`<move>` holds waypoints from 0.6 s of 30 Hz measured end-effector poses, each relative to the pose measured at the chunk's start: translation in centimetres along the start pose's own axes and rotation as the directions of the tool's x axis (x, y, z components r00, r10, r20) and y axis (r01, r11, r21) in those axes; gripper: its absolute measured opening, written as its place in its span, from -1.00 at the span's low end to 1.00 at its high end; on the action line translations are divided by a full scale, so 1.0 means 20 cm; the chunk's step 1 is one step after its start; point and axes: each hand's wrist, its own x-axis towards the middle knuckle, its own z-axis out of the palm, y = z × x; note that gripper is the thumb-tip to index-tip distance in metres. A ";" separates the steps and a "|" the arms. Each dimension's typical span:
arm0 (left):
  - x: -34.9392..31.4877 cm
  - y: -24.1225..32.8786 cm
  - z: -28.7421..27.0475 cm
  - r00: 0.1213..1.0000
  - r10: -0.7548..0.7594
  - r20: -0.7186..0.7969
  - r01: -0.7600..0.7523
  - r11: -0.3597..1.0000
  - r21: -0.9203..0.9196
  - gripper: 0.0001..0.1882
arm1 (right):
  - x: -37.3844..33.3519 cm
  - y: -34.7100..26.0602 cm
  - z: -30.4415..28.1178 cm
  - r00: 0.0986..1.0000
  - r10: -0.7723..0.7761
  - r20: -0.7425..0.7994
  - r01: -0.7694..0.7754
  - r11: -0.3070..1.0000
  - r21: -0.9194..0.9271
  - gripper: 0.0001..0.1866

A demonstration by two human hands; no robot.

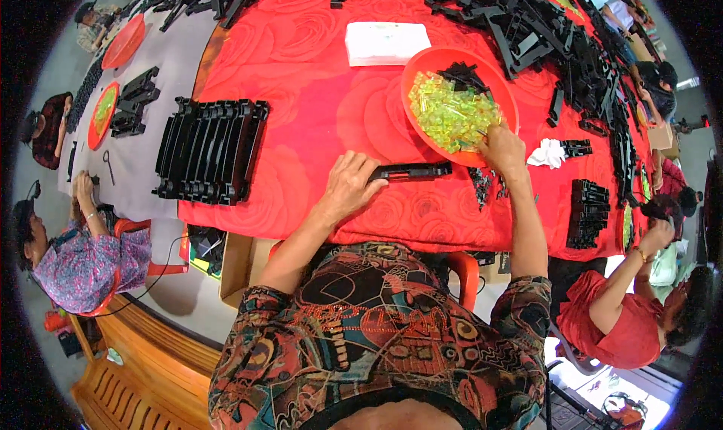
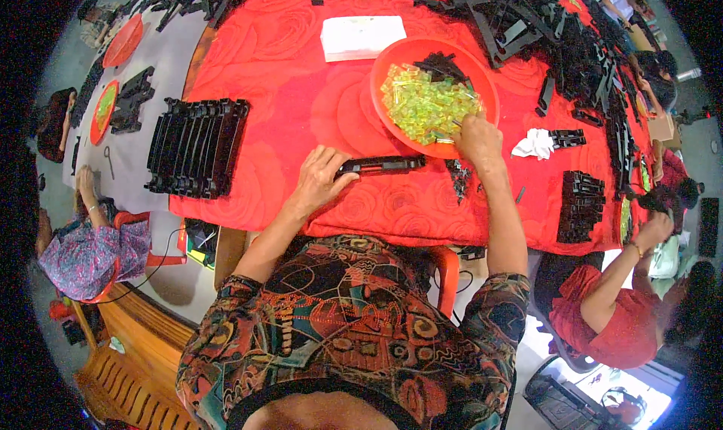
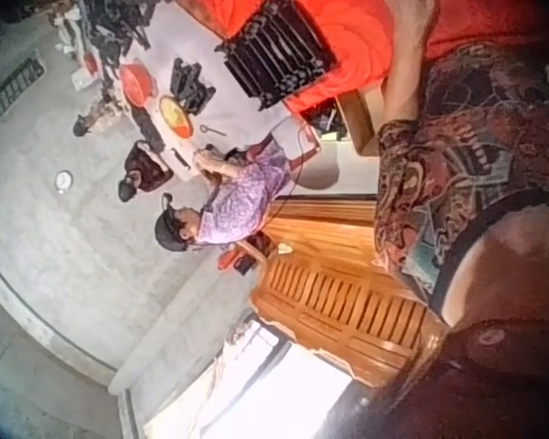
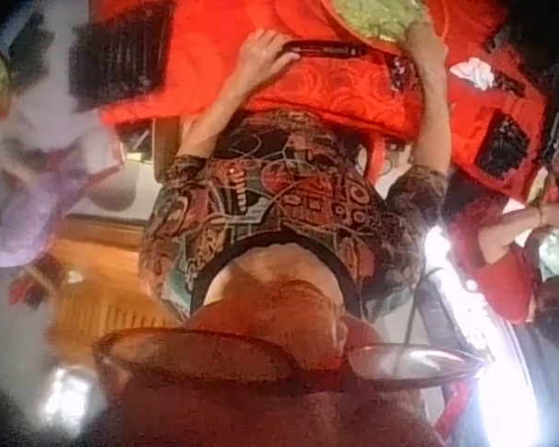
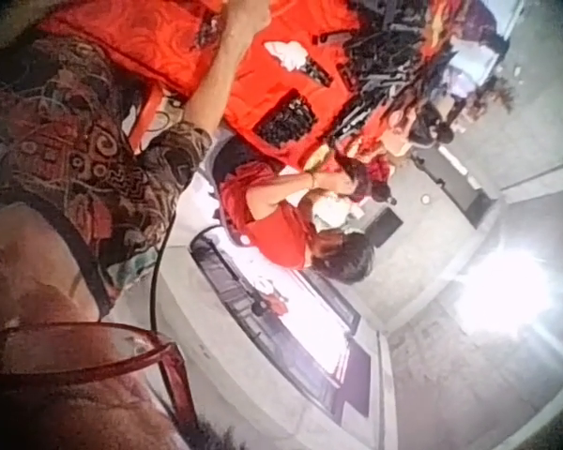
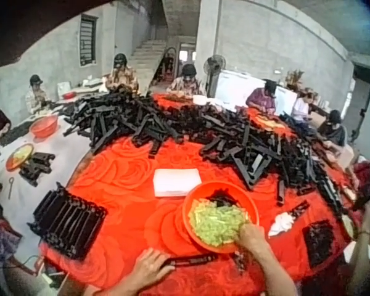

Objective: Assembling small black plastic parts by inserting components and pins.

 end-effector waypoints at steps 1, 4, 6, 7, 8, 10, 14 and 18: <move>0.00 -0.01 0.00 1.000 0.015 0.010 -0.014 1.000 -0.017 -0.68 | 0.00 0.00 0.01 1.000 -0.005 0.003 0.005 1.000 0.002 -0.71; -0.01 -0.01 0.00 0.998 0.061 0.027 -0.059 0.996 -0.064 -0.66 | -0.01 0.00 0.02 1.000 0.023 0.014 -0.024 0.999 0.042 -0.73; -0.02 0.00 0.00 0.995 0.092 0.037 -0.088 0.992 -0.096 -0.66 | -0.03 -0.01 0.00 1.000 -0.003 -0.023 0.004 0.999 0.040 -0.77; -0.02 -0.01 0.00 0.993 0.113 0.038 -0.109 0.990 -0.090 -0.64 | -0.04 -0.02 -0.02 1.000 -0.003 -0.018 0.004 0.999 0.042 -0.77; -0.02 -0.01 0.00 0.990 0.135 0.041 -0.131 0.988 -0.086 -0.63 | -0.06 -0.04 -0.04 0.997 0.015 -0.075 -0.008 0.996 0.092 -0.79; -0.03 -0.02 0.00 0.990 0.141 0.030 -0.138 0.987 -0.080 -0.62 | -0.10 -0.08 -0.11 0.992 0.024 -0.127 -0.005 0.989 0.147 -0.81; 0.00 0.06 -0.07 0.988 0.151 -0.044 -0.151 0.988 -0.010 -0.63 | -0.27 -0.22 -0.16 0.943 -0.112 -0.314 0.282 0.770 0.572 -0.89; -0.01 0.08 -0.10 0.975 0.196 -0.106 -0.207 0.973 -0.100 -0.64 | -0.44 -0.45 -0.14 0.928 -0.264 -0.262 0.367 0.536 0.760 -0.92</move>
